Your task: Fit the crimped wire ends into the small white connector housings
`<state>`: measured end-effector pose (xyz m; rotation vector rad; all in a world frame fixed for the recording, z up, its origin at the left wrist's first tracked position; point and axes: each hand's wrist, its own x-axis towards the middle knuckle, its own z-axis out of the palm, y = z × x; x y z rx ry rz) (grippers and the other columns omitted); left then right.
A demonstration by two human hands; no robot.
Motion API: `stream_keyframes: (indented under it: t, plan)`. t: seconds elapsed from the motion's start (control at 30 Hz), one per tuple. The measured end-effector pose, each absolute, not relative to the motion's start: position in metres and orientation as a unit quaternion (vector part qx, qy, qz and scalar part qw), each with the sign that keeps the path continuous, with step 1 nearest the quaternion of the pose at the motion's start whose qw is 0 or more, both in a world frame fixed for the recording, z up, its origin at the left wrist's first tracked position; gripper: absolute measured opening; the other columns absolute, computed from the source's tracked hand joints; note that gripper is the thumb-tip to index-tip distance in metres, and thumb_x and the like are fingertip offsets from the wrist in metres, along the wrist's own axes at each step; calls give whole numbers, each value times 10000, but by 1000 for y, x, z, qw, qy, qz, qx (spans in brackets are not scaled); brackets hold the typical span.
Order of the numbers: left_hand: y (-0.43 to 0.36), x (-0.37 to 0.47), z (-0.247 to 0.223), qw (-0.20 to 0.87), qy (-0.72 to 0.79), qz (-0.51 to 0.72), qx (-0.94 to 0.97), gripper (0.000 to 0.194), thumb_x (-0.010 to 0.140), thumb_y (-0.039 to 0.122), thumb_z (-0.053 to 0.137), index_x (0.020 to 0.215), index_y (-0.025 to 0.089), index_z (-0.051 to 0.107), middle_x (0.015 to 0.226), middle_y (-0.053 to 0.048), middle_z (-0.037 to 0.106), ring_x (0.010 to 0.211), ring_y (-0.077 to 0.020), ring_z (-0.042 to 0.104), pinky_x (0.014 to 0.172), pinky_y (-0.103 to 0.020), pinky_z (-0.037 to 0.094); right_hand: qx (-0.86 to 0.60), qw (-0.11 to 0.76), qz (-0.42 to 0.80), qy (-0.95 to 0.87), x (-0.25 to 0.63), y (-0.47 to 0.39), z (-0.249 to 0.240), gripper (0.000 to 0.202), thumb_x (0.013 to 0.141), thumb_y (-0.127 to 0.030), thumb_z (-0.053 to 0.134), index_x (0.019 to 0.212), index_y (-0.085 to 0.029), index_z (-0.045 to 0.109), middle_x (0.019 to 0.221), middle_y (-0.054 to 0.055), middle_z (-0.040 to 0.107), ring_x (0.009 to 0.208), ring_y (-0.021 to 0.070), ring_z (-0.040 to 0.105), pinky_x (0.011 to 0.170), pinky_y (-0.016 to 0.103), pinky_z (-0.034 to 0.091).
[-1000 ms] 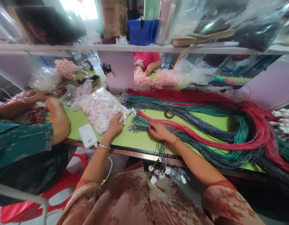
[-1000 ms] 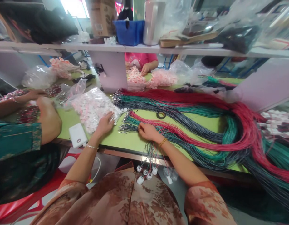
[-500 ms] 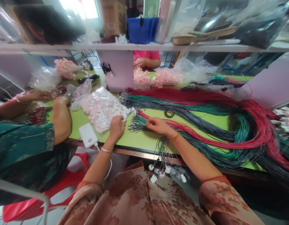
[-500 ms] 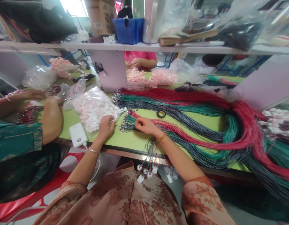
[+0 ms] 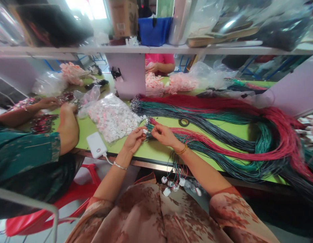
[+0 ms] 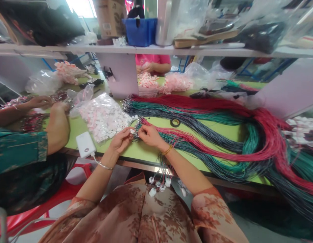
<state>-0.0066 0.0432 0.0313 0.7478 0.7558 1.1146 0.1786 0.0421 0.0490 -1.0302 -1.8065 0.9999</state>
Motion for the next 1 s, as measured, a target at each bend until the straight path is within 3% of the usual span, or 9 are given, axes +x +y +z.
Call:
stream_keyframes:
  t: [0.2, 0.4, 0.7, 0.87, 1.0]
  plan:
    - [38, 0, 32, 718, 334, 491, 362, 137, 767, 207, 708, 887, 142, 699, 718, -21, 607, 611, -81, 539, 601, -208, 475, -419, 401, 404, -708, 181, 38, 45, 158, 776, -287, 515, 669, -171, 512, 586, -42, 464, 549, 86, 371, 530, 219, 289]
    - [37, 5, 32, 707, 346, 489, 376, 242, 677, 260, 797, 871, 143, 713, 736, -16, 629, 600, -67, 526, 600, -203, 460, -423, 393, 424, -697, 183, 40, 40, 158, 758, -295, 522, 663, -170, 509, 587, -41, 458, 546, 86, 368, 525, 221, 285]
    - [31, 17, 9, 622, 421, 522, 404, 238, 683, 332, 791, 838, 168, 715, 695, -29, 628, 568, -97, 515, 544, -238, 436, -451, 382, 379, -712, 180, 33, 28, 225, 794, -338, 537, 645, -172, 508, 585, -34, 484, 543, 89, 362, 535, 228, 287]
    - [27, 26, -1, 600, 435, 535, 406, 219, 738, 358, 742, 866, 183, 706, 794, -65, 670, 585, -114, 531, 518, -243, 442, -454, 374, 461, -665, 181, 35, 18, 311, 807, -426, 541, 625, -182, 475, 552, -45, 442, 525, 88, 348, 517, 222, 281]
    - [27, 30, -2, 582, 437, 562, 394, 182, 743, 313, 725, 863, 179, 699, 751, -38, 653, 581, -102, 513, 527, -228, 431, -475, 380, 367, -704, 181, 33, 18, 257, 821, -350, 527, 634, -178, 482, 571, -30, 483, 538, 93, 376, 535, 230, 279]
